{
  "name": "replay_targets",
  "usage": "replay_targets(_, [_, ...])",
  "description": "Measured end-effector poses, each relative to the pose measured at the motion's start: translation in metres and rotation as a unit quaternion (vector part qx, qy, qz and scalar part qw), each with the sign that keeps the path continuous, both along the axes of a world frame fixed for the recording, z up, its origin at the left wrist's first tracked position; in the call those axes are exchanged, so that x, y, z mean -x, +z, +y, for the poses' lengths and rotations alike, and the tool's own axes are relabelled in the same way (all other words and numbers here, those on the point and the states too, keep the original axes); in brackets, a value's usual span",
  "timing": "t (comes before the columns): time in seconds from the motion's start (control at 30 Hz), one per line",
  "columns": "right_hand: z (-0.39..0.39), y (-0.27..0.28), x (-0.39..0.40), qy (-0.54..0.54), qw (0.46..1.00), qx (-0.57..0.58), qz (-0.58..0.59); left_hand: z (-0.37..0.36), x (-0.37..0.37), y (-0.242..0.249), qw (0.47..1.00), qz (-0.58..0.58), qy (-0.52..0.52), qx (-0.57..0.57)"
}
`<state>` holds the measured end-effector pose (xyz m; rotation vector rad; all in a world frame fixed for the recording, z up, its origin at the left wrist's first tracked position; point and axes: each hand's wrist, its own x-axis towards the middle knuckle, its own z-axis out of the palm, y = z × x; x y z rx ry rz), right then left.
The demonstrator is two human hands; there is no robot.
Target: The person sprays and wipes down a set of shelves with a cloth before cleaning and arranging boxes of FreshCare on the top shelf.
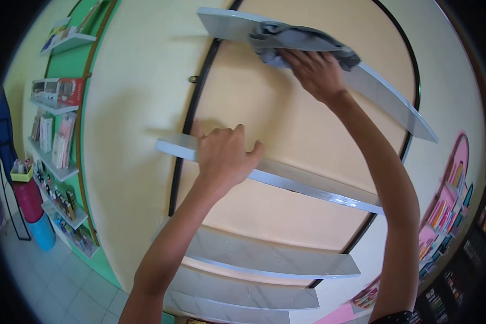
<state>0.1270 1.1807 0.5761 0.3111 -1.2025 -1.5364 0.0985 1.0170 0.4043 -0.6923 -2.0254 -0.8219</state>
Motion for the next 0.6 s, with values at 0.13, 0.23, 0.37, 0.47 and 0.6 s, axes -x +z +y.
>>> replay_targets(0.13, [0.004, 0.002, 0.02, -0.054, 0.997, 0.048, -0.034, 0.0, 0.005, -0.002, 1.0, 0.004, -0.015, -0.003])
replay_targets(0.23, [0.063, 0.007, 0.002, -0.04, 0.999, -0.005, -0.03, 0.002, 0.007, -0.005, 0.999, 0.023, -0.023, -0.038])
replay_targets(0.37, [0.044, -0.003, 0.007, -0.109, 0.983, 0.143, -0.036, 0.002, 0.005, -0.005, 0.998, 0.024, -0.051, -0.03])
replay_targets(0.47, [0.006, -0.004, 0.052, -0.099, 0.975, 0.177, -0.089, 0.003, 0.005, -0.005, 0.997, 0.026, -0.06, -0.033])
replay_targets(0.6, [-0.069, -0.007, 0.088, 0.081, 0.976, 0.122, -0.16, 0.004, 0.009, -0.007, 0.995, 0.059, -0.067, -0.053])
